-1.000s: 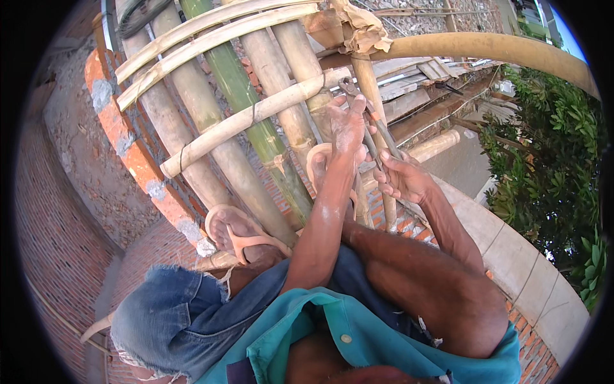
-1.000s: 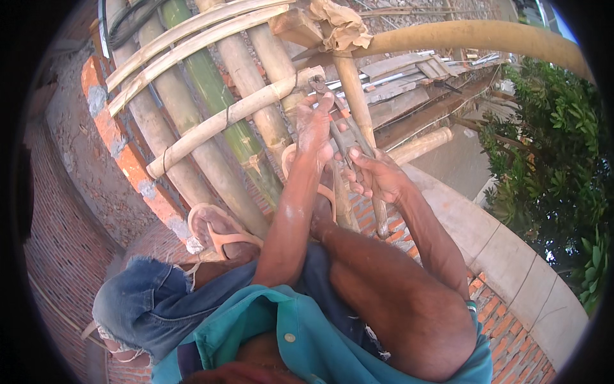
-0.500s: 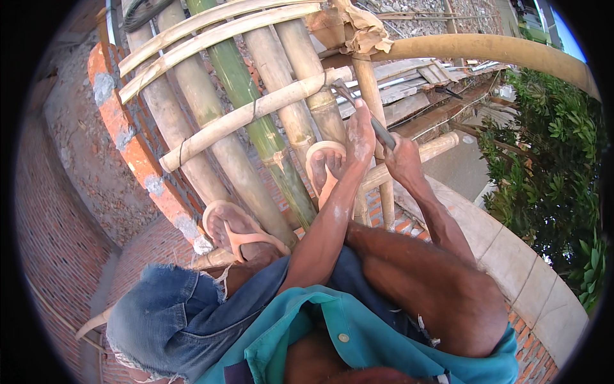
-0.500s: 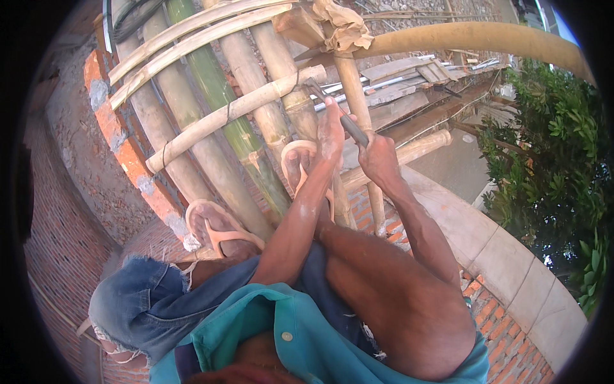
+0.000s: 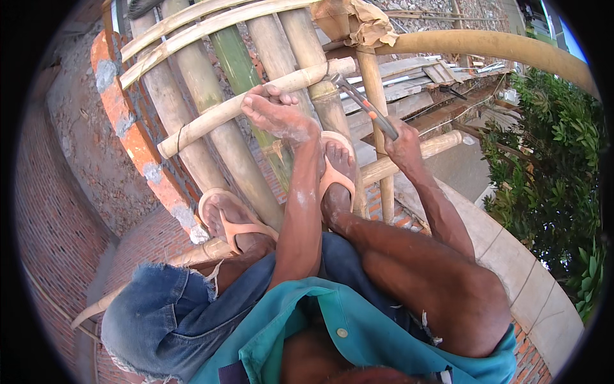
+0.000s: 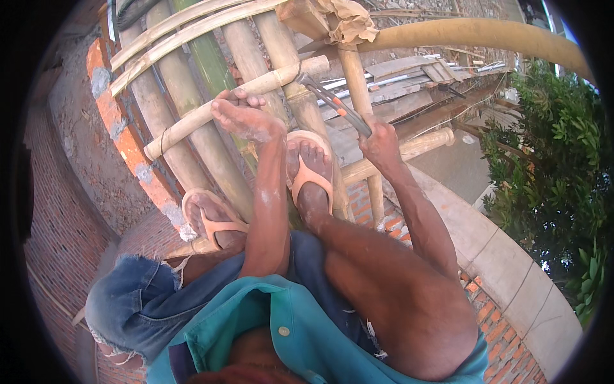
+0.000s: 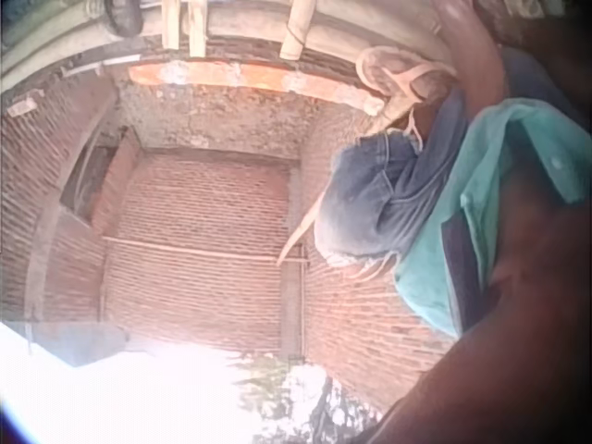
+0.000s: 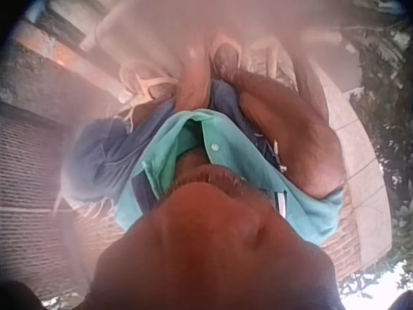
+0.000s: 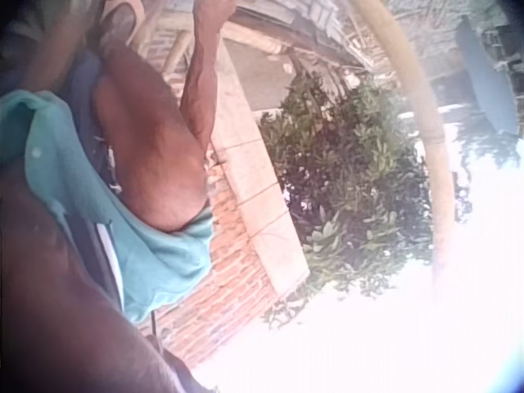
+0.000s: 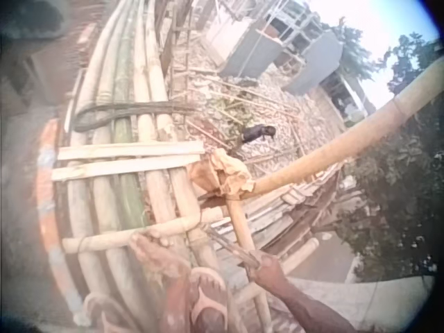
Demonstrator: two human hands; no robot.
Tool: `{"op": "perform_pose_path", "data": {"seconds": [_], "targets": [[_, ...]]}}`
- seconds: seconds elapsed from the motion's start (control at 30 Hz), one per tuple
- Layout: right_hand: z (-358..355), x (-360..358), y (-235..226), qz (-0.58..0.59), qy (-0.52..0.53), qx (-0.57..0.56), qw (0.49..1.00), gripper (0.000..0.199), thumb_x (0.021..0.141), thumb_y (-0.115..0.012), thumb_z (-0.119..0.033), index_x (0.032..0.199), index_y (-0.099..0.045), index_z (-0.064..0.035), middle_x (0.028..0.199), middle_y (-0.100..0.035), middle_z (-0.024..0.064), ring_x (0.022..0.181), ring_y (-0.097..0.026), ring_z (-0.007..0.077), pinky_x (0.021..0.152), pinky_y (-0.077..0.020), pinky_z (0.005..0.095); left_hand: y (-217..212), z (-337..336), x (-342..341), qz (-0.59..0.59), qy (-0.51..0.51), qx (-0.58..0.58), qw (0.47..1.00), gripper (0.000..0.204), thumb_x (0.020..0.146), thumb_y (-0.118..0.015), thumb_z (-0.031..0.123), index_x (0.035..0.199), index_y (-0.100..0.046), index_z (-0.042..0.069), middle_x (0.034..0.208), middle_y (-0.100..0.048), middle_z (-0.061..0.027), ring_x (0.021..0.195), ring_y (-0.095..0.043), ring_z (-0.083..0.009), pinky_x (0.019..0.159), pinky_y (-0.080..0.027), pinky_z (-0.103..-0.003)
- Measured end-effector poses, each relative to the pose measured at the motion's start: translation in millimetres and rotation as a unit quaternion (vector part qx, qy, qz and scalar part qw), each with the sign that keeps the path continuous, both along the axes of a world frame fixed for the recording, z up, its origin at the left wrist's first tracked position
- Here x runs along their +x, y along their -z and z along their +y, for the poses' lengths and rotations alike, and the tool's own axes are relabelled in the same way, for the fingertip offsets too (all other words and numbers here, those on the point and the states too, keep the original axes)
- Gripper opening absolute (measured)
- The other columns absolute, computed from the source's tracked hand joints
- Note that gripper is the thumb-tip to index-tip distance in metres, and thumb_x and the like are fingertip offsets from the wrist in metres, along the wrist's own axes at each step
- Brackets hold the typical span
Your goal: The person is assembling a bamboo scaffolding structure by tying bamboo poles together using wire and a hammer. They secure the poles by wrapping wire around them and hammering the wire to tighten the connections.
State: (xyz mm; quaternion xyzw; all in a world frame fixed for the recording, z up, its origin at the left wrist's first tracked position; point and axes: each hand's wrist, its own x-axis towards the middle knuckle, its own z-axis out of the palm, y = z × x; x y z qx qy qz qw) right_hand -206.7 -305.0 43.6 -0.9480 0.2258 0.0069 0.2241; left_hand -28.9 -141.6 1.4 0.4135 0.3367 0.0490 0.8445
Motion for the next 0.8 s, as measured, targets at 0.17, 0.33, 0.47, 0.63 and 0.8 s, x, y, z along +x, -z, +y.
{"op": "perform_pose_path", "data": {"seconds": [0.17, 0.33, 0.47, 0.63, 0.8], "targets": [[9, 20, -24, 0.212, 0.092, 0.039, 0.972, 0.037, 0.097, -0.069, -0.032, 0.103, -0.071, 0.0045, 0.077, -0.066, 0.0279, 0.075, -0.068, 0.0442, 0.067, -0.0519, 0.0495, -13, -27, -18, 0.066, 0.097, 0.070, 0.991, 0.051, 0.105, -0.051, 0.054, 0.113, -0.049, 0.004, 0.082, -0.049, -0.0026, 0.062, -0.045, -0.0123, 0.056, -0.042, -0.028], [50, 29, -40, 0.142, 0.113, 0.093, 0.979, 0.031, 0.093, -0.074, -0.028, 0.101, -0.070, 0.0020, 0.084, -0.071, 0.0224, 0.077, -0.070, 0.0358, 0.072, -0.0530, 0.0446, -25, -43, -38, 0.097, 0.429, -0.046, 0.897, 0.061, 0.104, -0.054, 0.052, 0.130, -0.044, -0.002, 0.104, -0.061, -0.0151, 0.083, -0.064, -0.0211, 0.069, -0.056, -0.032], [66, 52, -50, 0.072, 0.073, 0.138, 0.985, 0.052, 0.085, -0.081, -0.026, 0.128, -0.063, -0.0021, 0.108, -0.072, 0.0241, 0.102, -0.072, 0.0342, 0.085, -0.0548, 0.0433, -29, -31, -23, 0.038, 0.412, -0.096, 0.905, 0.070, 0.104, -0.052, 0.055, 0.136, -0.041, -0.005, 0.107, -0.062, -0.0169, 0.090, -0.066, -0.0240, 0.073, -0.059, -0.036], [65, 79, -68, 0.067, 0.073, 0.216, 0.971, 0.067, 0.080, -0.086, -0.028, 0.136, -0.059, -0.0044, 0.117, -0.072, 0.0220, 0.107, -0.071, 0.0321, 0.087, -0.0555, 0.0405, -30, 2, 15, 0.013, 0.341, -0.152, 0.928, 0.085, 0.099, -0.051, 0.066, 0.142, -0.036, -0.006, 0.117, -0.059, -0.0178, 0.101, -0.064, -0.0287, 0.086, -0.059, -0.046], [57, 86, -65, -0.080, -0.103, 0.126, 0.983, 0.046, 0.085, -0.082, -0.020, 0.125, -0.065, -0.0034, 0.115, -0.072, 0.0173, 0.102, -0.071, 0.0340, 0.084, -0.0571, 0.0402, -24, 18, 31, -0.011, 0.287, -0.203, 0.936, 0.090, 0.094, -0.050, 0.074, 0.144, -0.035, 0.000, 0.124, -0.056, -0.0174, 0.109, -0.061, -0.0311, 0.094, -0.054, -0.051]]}}
